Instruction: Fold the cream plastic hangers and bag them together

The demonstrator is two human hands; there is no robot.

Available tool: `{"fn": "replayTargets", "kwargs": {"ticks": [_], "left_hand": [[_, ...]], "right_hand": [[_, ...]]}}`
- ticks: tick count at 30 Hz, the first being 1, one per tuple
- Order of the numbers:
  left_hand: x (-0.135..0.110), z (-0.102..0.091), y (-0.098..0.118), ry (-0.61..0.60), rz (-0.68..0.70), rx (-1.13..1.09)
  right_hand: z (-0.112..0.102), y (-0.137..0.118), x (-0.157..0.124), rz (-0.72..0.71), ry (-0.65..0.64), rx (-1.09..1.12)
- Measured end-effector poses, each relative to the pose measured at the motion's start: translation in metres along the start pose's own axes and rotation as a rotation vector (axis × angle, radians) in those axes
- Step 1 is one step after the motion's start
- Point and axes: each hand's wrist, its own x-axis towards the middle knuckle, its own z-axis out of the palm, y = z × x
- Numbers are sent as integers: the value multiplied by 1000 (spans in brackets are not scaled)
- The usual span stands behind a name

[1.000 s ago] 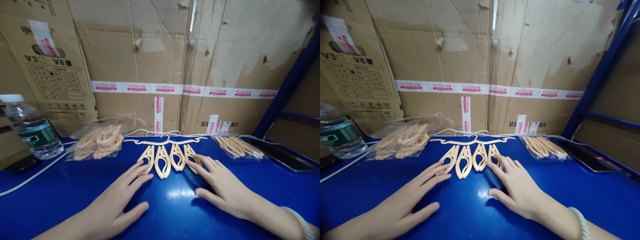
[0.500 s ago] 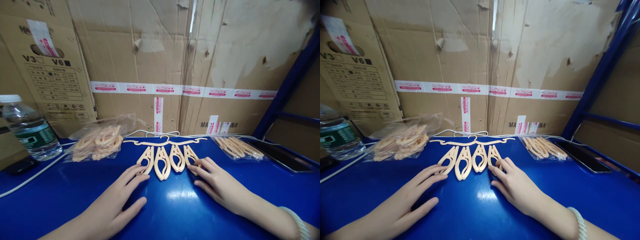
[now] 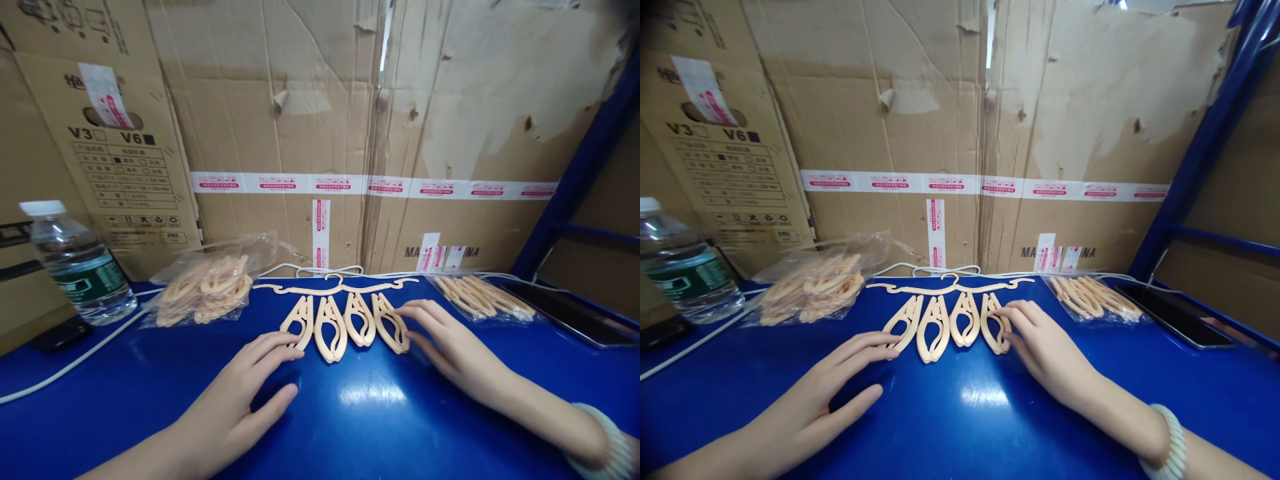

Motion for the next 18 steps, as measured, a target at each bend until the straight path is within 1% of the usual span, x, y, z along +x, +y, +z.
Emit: {"fn": "replayTargets", "kwargs": {"ticks": [3,5,8,10,13,16,18], "left_hand": [[3,-1,-2,5,6,-18],[5,-2,-3,5,8,-38],[8,-2,-4,12,-2,-78],[9,-3,-5,23,-5,-95],[9,-4,-5,42,6,-99],[8,-5,-5,40,25,-91],[7,-5,-5,28,40,-85]], "right_hand": [[-2,26,13,78,67,-1],[-4,48,26,117,68,-11],[-3,78,49,144,-27,-24],[0,92,63,146,-93,-32],[13,99,79,125,-153,-32],[28,96,86,70,-197,-22],[34,93,88,45,-210,-22]]}}
